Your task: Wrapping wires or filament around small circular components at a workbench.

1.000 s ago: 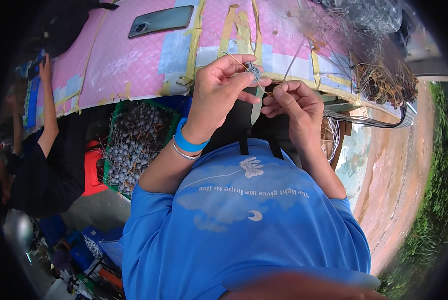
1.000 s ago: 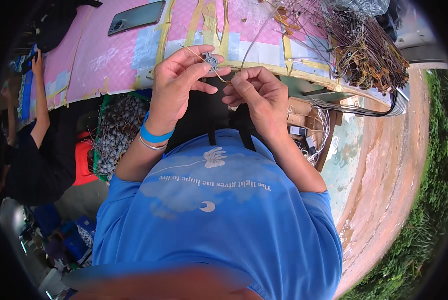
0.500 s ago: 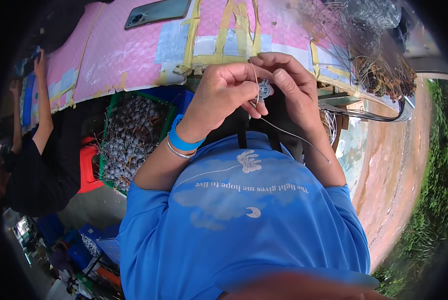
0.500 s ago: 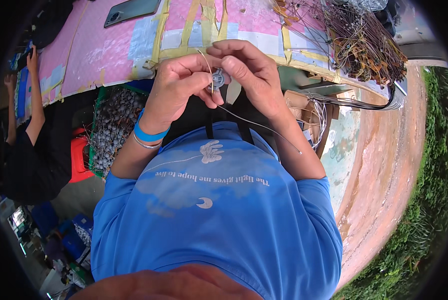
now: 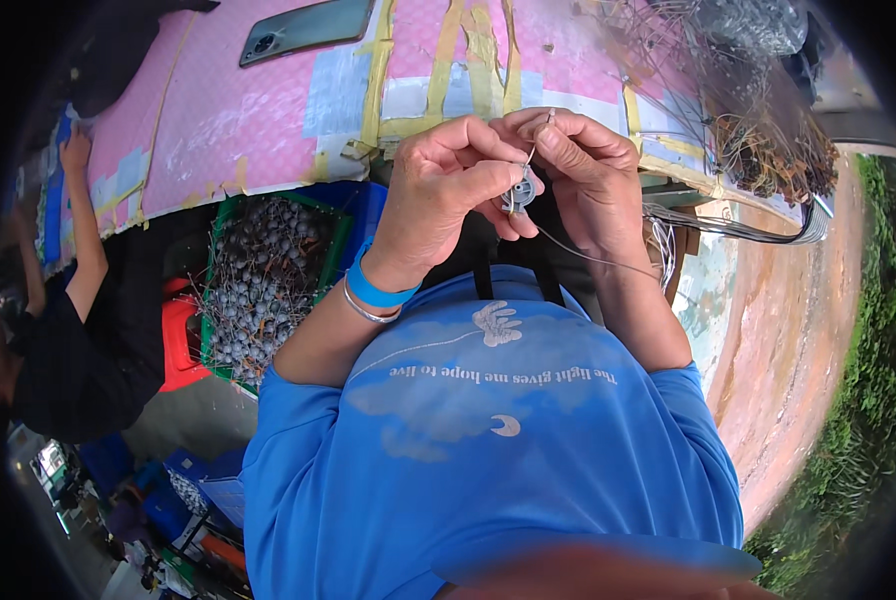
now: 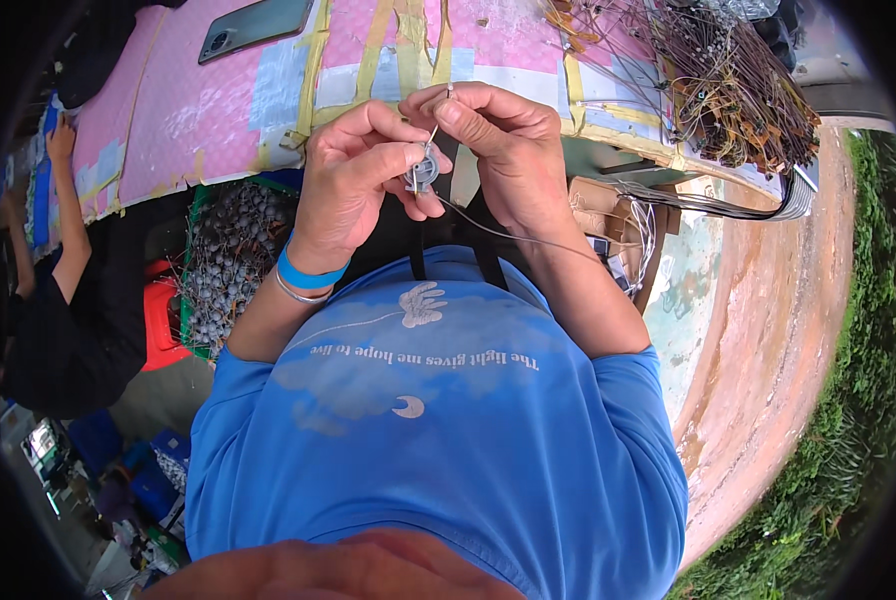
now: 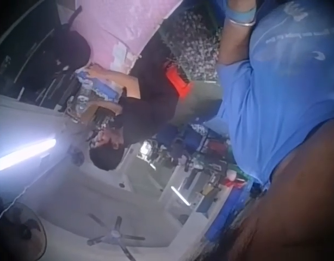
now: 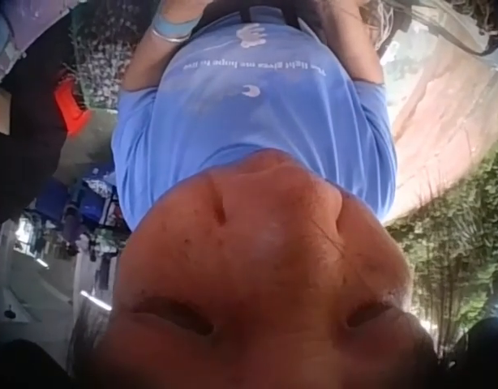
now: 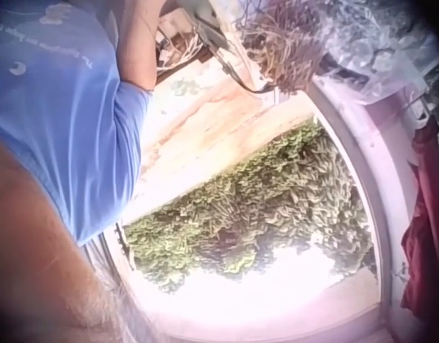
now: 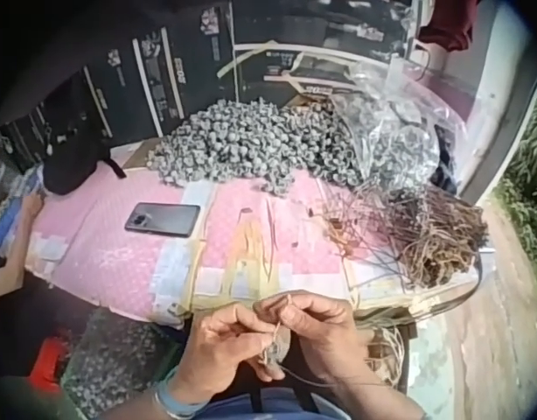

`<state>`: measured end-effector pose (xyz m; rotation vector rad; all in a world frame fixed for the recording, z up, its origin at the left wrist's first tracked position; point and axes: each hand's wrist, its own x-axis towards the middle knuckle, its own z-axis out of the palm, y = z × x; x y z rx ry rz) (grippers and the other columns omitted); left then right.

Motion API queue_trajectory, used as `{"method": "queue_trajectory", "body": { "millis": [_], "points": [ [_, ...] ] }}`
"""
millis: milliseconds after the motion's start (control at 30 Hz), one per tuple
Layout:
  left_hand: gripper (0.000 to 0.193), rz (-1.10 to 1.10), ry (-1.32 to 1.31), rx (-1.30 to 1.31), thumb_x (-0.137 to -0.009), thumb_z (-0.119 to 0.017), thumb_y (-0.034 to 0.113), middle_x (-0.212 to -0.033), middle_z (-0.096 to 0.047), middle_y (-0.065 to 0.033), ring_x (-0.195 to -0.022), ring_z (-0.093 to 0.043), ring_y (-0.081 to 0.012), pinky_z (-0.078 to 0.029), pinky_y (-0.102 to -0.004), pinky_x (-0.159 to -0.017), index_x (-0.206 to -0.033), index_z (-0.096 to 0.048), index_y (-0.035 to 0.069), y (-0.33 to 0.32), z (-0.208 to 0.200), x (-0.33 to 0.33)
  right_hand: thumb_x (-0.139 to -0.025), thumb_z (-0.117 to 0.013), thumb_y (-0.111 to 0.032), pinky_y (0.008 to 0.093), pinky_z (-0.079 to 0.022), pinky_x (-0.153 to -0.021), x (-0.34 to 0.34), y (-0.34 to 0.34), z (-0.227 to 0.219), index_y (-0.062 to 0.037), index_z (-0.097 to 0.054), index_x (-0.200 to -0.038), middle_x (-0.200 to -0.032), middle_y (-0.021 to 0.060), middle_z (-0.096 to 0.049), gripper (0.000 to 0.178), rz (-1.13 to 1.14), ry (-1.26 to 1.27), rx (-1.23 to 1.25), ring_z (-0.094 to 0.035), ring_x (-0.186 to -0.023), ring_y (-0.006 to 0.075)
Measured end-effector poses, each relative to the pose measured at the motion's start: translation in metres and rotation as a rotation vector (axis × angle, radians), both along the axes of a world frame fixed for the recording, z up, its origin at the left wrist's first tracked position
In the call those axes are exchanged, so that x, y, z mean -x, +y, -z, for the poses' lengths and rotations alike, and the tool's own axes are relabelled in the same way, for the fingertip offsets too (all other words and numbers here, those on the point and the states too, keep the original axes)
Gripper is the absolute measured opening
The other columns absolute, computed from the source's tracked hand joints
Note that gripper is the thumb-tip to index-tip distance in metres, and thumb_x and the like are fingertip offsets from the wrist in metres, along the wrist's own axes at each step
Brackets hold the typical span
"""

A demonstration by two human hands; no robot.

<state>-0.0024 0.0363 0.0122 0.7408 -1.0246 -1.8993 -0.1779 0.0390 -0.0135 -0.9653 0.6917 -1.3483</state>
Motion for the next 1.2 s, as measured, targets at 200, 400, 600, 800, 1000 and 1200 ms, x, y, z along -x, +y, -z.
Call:
{"method": "queue_trajectory", "body": {
  "millis": [200,400,600,800,1000,1200],
  "points": [
    [0.024,-0.096,-0.049,0.311,-0.087,-0.061,-0.004,-0.087,-0.067,-0.0129,-0.070,-0.070,-0.0194,-0.057,-0.0258,-0.059,-0.110,-0.057,-0.006,0.002,0.012,0.003,-0.092,-0.062,-0.006,0.0348,-0.056,-0.083,-0.006,-0.009,0.002,0.0037,-0.069,-0.095,-0.105,0.0183,-0.068,0.012,0.010,-0.031,-0.265,-0.067,-0.093,0.0227],
    [0.044,-0.042,0.008,0.373,-0.083,-0.066,-0.011,-0.095,-0.068,-0.0141,-0.085,-0.070,-0.0199,-0.060,-0.0343,-0.082,-0.124,-0.053,-0.007,-0.009,0.015,-0.008,-0.092,-0.060,-0.004,0.0353,-0.059,-0.081,-0.016,-0.021,-0.003,0.0037,-0.068,-0.097,-0.104,0.0190,-0.068,0.012,-0.061,-0.136,-0.279,-0.067,-0.093,0.0236],
    [0.041,-0.037,-0.074,0.288,-0.077,-0.069,-0.012,-0.091,-0.067,-0.0121,-0.086,-0.071,-0.0218,-0.061,-0.0331,-0.076,-0.116,-0.057,-0.008,-0.023,0.010,-0.036,-0.091,-0.067,-0.013,0.0255,-0.053,-0.071,-0.003,-0.095,-0.025,0.0029,-0.069,-0.106,-0.095,0.0084,-0.071,0.022,-0.044,0.766,0.185,-0.066,-0.083,0.0121],
    [0.040,0.026,-0.165,0.221,-0.075,-0.069,-0.010,-0.087,-0.068,-0.0110,-0.082,-0.073,-0.0210,-0.060,-0.0262,-0.070,-0.113,-0.057,-0.008,-0.027,0.017,-0.042,-0.082,-0.064,-0.015,0.0405,-0.053,-0.071,0.026,-0.209,-0.028,-0.0063,-0.072,-0.099,-0.085,0.0186,-0.070,0.020,0.463,1.594,0.448,-0.068,-0.077,0.0336],
    [0.042,-0.006,-0.109,0.177,-0.077,-0.069,-0.010,-0.095,-0.067,-0.0125,-0.088,-0.072,-0.0210,-0.059,-0.0284,-0.077,-0.117,-0.055,-0.008,-0.033,0.020,-0.046,-0.084,-0.066,-0.020,0.0432,-0.052,-0.075,0.034,-0.223,-0.007,-0.0103,-0.072,-0.102,-0.086,0.0137,-0.070,0.021,0.442,1.632,0.849,-0.066,-0.082,0.0348],
    [0.042,-0.044,-0.094,0.137,-0.080,-0.070,-0.011,-0.100,-0.067,-0.0145,-0.094,-0.070,-0.0226,-0.059,-0.0303,-0.082,-0.118,-0.054,-0.009,-0.028,0.011,-0.043,-0.083,-0.066,-0.021,0.0445,-0.052,-0.073,0.037,-0.218,-0.015,-0.0093,-0.072,-0.103,-0.087,0.0152,-0.070,0.023,0.219,1.808,0.833,-0.066,-0.082,0.0361]
  ]
}}
